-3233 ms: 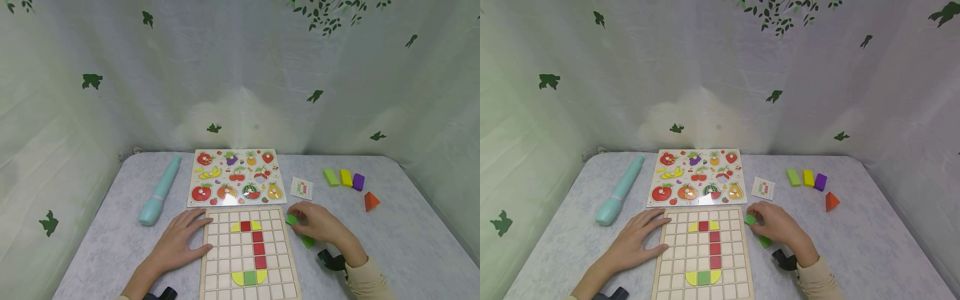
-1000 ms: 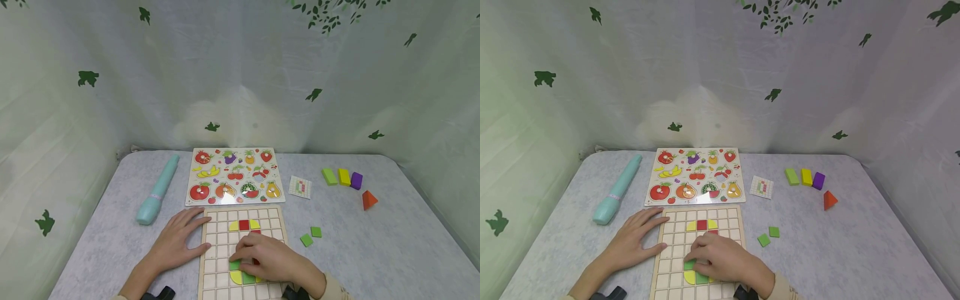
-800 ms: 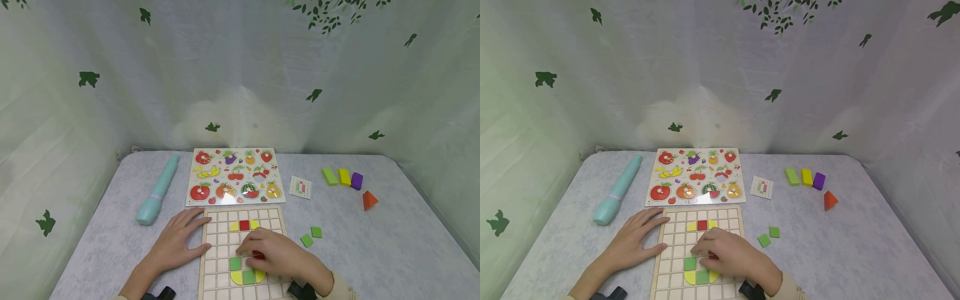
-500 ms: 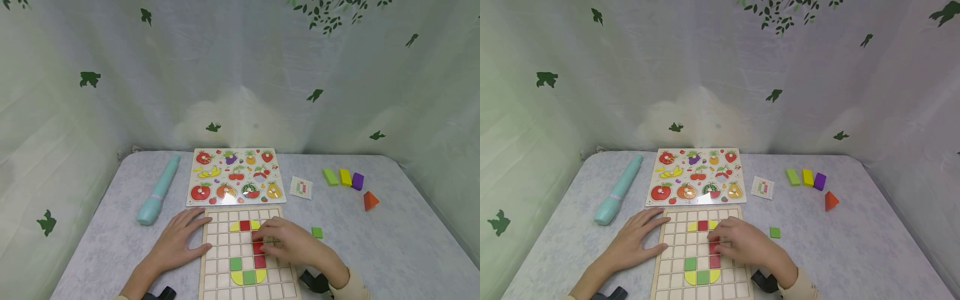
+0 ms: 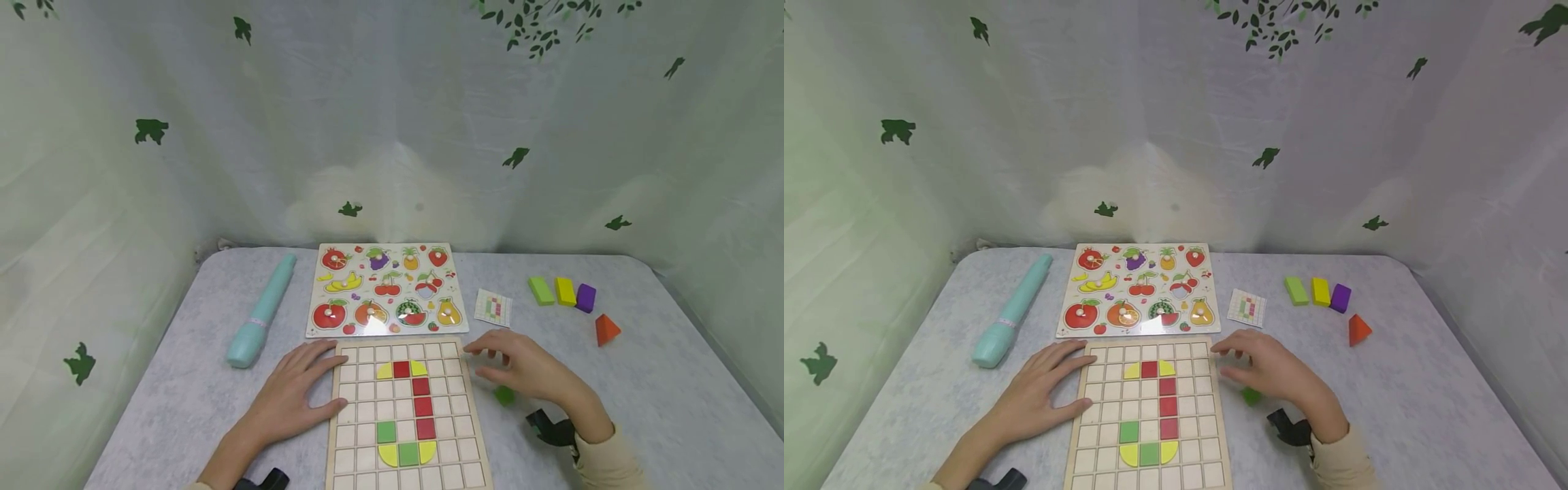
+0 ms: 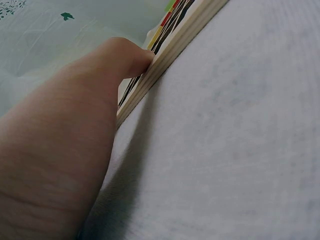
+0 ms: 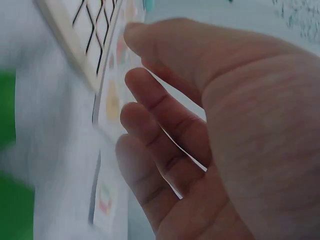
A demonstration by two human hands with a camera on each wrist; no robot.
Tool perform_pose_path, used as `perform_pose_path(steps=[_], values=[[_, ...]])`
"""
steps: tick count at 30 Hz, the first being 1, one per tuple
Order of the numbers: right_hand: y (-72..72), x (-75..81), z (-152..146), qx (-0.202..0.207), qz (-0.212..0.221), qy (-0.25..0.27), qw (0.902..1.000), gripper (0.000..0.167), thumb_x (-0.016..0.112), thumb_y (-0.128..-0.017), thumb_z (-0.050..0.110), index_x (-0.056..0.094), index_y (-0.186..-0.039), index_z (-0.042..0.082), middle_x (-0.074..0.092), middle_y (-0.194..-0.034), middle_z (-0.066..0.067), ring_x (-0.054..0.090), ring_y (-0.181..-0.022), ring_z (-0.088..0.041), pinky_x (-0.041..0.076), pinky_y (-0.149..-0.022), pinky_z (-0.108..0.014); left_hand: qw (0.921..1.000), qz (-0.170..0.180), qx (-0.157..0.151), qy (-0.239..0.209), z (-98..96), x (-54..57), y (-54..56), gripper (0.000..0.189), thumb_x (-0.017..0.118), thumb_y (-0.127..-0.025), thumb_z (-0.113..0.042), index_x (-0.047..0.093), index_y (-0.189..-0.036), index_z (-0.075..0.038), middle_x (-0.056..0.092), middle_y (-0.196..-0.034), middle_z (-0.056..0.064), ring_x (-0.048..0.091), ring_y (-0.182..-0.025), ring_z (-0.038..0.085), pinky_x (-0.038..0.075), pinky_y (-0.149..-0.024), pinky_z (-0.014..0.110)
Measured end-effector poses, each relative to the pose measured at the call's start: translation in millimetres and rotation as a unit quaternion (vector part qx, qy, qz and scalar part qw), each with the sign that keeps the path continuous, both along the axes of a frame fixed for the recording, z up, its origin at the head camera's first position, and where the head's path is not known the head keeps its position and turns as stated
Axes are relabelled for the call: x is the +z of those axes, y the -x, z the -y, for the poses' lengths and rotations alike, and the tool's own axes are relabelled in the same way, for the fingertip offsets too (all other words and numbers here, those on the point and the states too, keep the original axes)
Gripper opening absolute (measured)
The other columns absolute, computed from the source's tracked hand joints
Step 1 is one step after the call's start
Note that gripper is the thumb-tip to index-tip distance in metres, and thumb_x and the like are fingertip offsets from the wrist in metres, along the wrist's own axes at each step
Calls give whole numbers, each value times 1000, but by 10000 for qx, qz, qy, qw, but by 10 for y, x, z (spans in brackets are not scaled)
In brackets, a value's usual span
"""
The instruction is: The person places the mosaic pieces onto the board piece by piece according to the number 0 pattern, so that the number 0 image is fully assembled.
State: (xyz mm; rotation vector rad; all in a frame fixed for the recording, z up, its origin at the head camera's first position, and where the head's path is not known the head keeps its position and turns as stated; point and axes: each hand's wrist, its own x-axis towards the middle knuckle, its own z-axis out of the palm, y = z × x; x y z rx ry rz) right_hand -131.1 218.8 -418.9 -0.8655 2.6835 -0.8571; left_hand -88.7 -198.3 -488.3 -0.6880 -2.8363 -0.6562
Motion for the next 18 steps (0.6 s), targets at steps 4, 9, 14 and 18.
perform_pose_path(steps=[4, 9, 14, 18], values=[[58, -31, -179, -66, 137, 29, 9999, 36, 80, -91, 25, 70, -125, 16, 71, -118, 4, 60, -98, -16, 54, -76, -24, 10000, 3, -10, -27, -4, 4, -2, 65, 79, -82, -55, 64, -140, -28, 50, -155, 1, 43, -144, 28, 34, -119, 55], [105, -42, -356, -86, 410, 70, 9991, 38, 81, -91, 29, 70, -125, 16, 70, -118, 3, 59, -100, -17, 55, -79, -25, 10000, -16, -37, -70, -4, 5, 0, 65, 79, -82, -54, 64, -140, -27, 50, -155, 1, 42, -145, 28, 33, -119, 55], [110, -38, -490, -170, 690, 148, 9974, 40, 83, -88, 30, 69, -123, 15, 69, -116, 3, 58, -101, -18, 54, -80, -26, 10000, -26, -42, -84, -5, -1, 5, 65, 80, -82, -53, 64, -140, -27, 50, -155, 1, 42, -145, 27, 32, -120, 54], [112, -53, -573, -246, 790, 126, 9965, 40, 84, -87, 31, 70, -121, 17, 68, -114, 3, 57, -100, -18, 53, -81, -26, 10000, -6, -7, -61, -7, -5, 7, 65, 80, -82, -53, 64, -140, -28, 50, -155, 1, 42, -145, 26, 32, -120, 54]])
